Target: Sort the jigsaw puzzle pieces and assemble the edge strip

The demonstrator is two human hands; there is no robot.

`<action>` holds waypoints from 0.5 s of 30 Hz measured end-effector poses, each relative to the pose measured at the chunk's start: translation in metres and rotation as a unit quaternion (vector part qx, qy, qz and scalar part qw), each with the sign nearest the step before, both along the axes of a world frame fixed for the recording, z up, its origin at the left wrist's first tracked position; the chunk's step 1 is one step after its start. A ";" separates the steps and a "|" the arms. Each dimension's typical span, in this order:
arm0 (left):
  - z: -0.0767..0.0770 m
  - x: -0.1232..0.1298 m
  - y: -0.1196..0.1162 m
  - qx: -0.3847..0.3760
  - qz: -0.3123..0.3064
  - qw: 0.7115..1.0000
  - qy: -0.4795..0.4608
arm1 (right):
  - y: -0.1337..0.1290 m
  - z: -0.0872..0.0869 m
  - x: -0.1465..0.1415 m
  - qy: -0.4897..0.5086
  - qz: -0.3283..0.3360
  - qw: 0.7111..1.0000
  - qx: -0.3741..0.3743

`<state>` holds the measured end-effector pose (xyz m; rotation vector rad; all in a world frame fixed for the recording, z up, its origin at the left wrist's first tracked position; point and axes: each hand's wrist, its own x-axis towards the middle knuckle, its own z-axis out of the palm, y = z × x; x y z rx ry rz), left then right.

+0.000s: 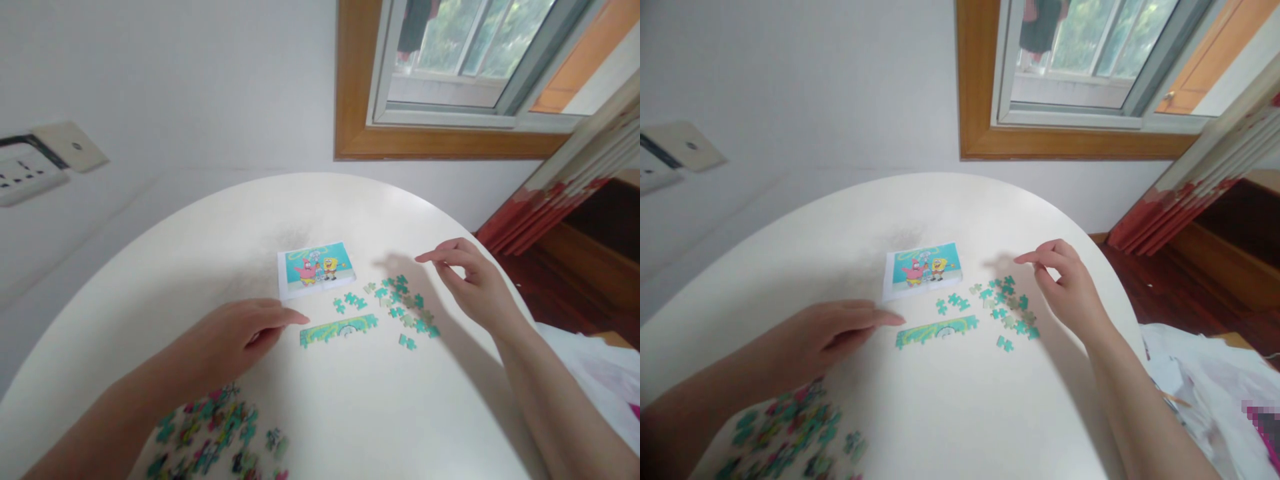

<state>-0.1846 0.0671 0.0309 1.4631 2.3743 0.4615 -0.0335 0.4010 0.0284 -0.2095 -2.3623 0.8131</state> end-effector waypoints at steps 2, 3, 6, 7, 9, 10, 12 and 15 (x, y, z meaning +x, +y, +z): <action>0.011 0.003 -0.005 -0.033 0.012 0.999 -0.013 | 0.000 0.000 0.000 -0.002 -0.002 1.000 0.001; 0.017 0.006 -0.007 -0.051 0.020 0.998 -0.019 | 0.000 0.000 0.000 -0.003 -0.002 1.000 0.001; 0.028 0.015 -0.013 -0.088 0.034 0.995 -0.030 | 0.001 -0.001 0.000 -0.004 0.004 1.000 0.000; 0.030 0.018 -0.014 -0.099 0.038 0.994 -0.035 | 0.002 -0.002 0.000 -0.004 0.006 1.000 -0.002; 0.032 0.023 -0.017 -0.120 0.041 0.991 -0.044 | 0.003 -0.003 0.000 -0.006 0.009 1.000 -0.005; 0.032 0.025 -0.019 -0.129 0.041 0.990 -0.046 | 0.003 -0.004 0.000 -0.006 0.009 1.000 -0.006; 0.032 0.029 -0.022 -0.144 0.039 0.988 -0.043 | 0.004 -0.005 0.000 -0.004 0.007 1.000 -0.006; 0.033 0.033 -0.023 -0.162 0.041 0.985 -0.036 | 0.004 -0.005 0.000 0.001 0.006 1.000 -0.005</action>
